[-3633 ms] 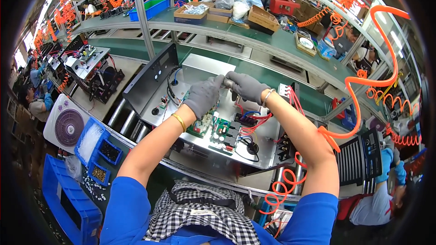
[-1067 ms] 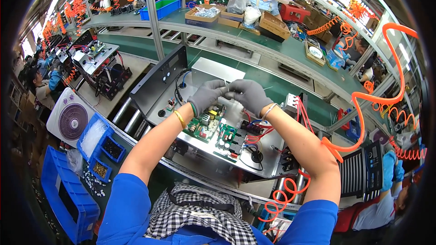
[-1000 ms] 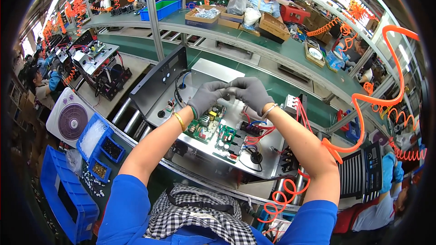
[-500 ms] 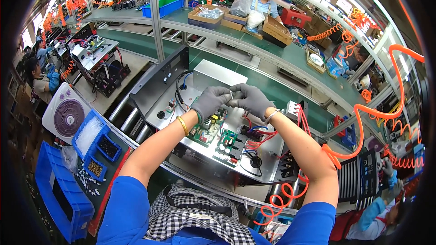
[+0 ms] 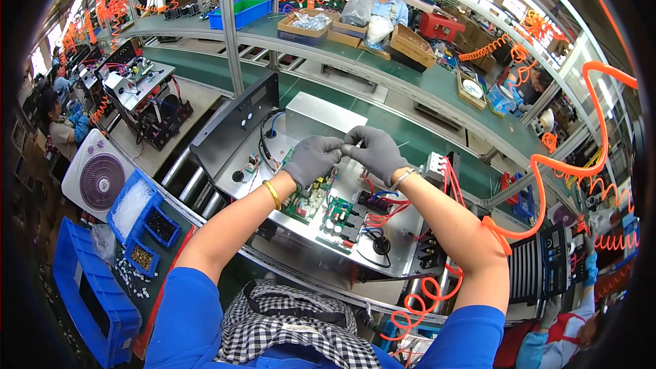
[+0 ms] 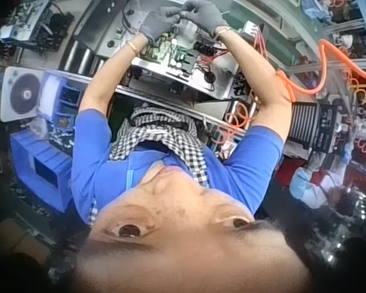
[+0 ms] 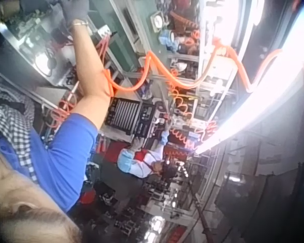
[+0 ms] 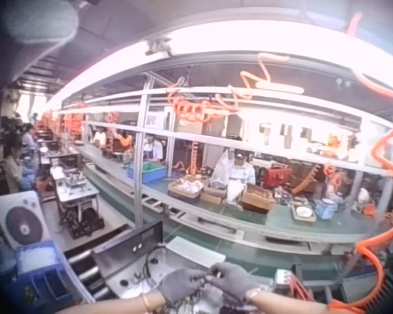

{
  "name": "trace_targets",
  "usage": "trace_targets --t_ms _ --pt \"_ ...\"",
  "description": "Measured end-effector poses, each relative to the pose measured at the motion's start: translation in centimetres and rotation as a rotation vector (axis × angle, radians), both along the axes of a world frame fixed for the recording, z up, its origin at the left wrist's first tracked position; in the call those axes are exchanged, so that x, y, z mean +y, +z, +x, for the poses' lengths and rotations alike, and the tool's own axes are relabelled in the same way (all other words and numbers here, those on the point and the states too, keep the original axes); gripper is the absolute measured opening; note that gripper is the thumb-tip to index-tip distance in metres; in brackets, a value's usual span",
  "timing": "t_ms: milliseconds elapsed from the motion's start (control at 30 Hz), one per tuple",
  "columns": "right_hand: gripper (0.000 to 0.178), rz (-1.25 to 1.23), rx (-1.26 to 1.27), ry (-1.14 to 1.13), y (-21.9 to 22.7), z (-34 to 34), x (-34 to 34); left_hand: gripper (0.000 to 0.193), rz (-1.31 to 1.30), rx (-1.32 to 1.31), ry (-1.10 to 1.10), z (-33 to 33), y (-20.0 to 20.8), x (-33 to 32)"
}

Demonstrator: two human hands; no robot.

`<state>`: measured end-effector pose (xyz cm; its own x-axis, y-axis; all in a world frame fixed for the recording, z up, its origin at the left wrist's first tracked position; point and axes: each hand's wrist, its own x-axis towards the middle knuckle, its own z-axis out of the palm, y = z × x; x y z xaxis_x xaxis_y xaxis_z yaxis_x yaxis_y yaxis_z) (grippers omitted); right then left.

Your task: The person assembles an industrial electronic component by wiring a circuit board, then installing the outer casing with screws using an electric screwdriver.

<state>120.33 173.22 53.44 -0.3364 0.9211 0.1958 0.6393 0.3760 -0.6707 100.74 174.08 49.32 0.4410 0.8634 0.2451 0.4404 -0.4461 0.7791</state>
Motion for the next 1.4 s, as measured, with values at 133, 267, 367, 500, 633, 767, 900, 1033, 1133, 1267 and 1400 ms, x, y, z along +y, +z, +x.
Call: trace_targets --t_ms 133,267,367,500,633,767,900,1033,1133,1267,1400 --pt "0.016 -0.053 0.193 0.074 0.5 -0.2 -0.2 0.026 -0.028 0.018 0.038 0.3 0.6 -0.4" --pt "0.012 -0.059 0.349 0.066 0.0 0.3 0.8 0.029 0.020 0.132 0.074 -0.1 1.6 0.5" --pt "0.013 -0.137 0.411 0.003 0.2 0.4 0.7 0.030 0.089 0.330 -0.033 -0.5 3.6 0.1" --pt "0.013 -0.186 0.413 0.056 0.3 0.1 0.4 0.029 0.282 0.405 0.053 -0.3 2.1 -0.5" --pt "0.014 -0.238 0.359 0.050 0.1 0.1 0.8 0.026 0.426 0.475 0.133 0.2 0.5 0.1" --pt "0.014 -0.227 0.361 0.167 -0.3 0.2 1.1 0.026 0.439 0.591 0.115 0.0 0.7 1.1" --pt "0.017 -0.324 0.326 0.064 0.7 0.7 1.1 0.036 0.222 0.539 -0.023 -1.1 2.6 1.6" --pt "0.019 -0.170 0.464 -0.049 2.0 0.6 0.8 0.042 0.156 0.756 -0.086 -3.3 2.6 2.8" --pt "0.018 -0.124 0.492 -0.062 2.6 0.8 0.5 0.039 0.060 0.810 -0.153 -3.1 2.7 3.2" --pt "0.020 -0.067 0.398 0.007 2.8 0.0 -0.4 0.034 -0.005 0.778 -0.120 -3.1 2.7 3.2" --pt "0.023 0.053 0.224 0.098 3.4 -0.5 -1.1 0.030 -0.034 0.750 -0.092 -3.0 2.5 3.8"
